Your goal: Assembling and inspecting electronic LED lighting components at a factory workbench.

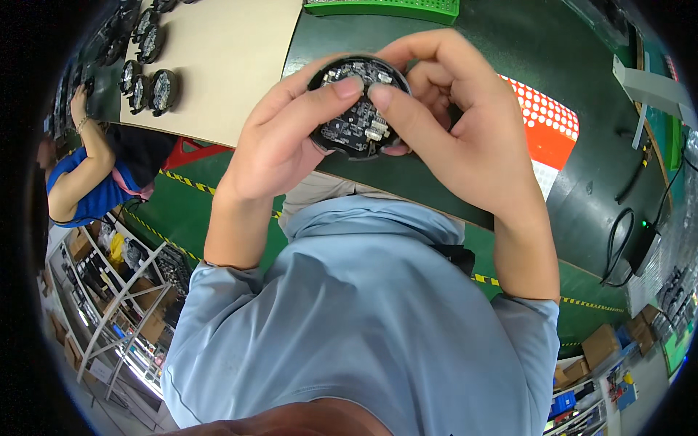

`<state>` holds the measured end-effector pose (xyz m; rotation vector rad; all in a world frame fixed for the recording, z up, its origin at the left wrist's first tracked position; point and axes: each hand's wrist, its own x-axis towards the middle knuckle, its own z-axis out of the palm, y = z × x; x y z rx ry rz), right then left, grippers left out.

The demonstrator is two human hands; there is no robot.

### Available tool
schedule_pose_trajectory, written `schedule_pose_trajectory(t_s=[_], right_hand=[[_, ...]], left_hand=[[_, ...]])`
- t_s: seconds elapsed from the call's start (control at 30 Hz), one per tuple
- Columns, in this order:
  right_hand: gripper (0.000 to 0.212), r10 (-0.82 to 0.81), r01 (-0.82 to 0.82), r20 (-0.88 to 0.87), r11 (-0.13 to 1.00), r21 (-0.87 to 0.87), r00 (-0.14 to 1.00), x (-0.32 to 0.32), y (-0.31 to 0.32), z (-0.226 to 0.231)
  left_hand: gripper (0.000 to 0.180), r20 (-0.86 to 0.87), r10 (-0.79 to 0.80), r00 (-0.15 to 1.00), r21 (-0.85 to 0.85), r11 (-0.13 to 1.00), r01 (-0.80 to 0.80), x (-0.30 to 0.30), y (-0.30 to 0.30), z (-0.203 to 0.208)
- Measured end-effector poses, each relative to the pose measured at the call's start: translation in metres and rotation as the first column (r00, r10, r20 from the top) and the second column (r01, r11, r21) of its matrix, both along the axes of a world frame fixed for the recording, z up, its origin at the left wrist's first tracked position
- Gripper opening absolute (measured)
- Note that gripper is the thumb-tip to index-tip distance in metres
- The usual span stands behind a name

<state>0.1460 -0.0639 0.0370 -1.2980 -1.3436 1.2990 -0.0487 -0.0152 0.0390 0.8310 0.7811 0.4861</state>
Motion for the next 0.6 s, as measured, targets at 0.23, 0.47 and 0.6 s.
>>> schedule_pose_trajectory(t_s=[0.23,0.47,0.6], right_hand=[[0.025,-0.125,0.127,-0.041,0.991,0.033,0.991,-0.001,-0.002,-0.005],[0.020,-0.207,0.208,-0.152,0.978,-0.012,0.966,-0.006,-0.005,-0.007],[0.019,-0.209,0.221,-0.186,0.974,0.050,0.960,-0.008,-0.007,-0.009]], left_hand=[[0.033,0.174,0.054,0.983,-0.008,0.999,-0.053,0.011,0.002,-0.005],[0.031,0.139,0.083,0.987,0.035,0.995,-0.089,0.019,-0.003,-0.003],[0.026,0.186,0.080,0.979,0.012,0.996,-0.083,0.018,-0.001,-0.009]])
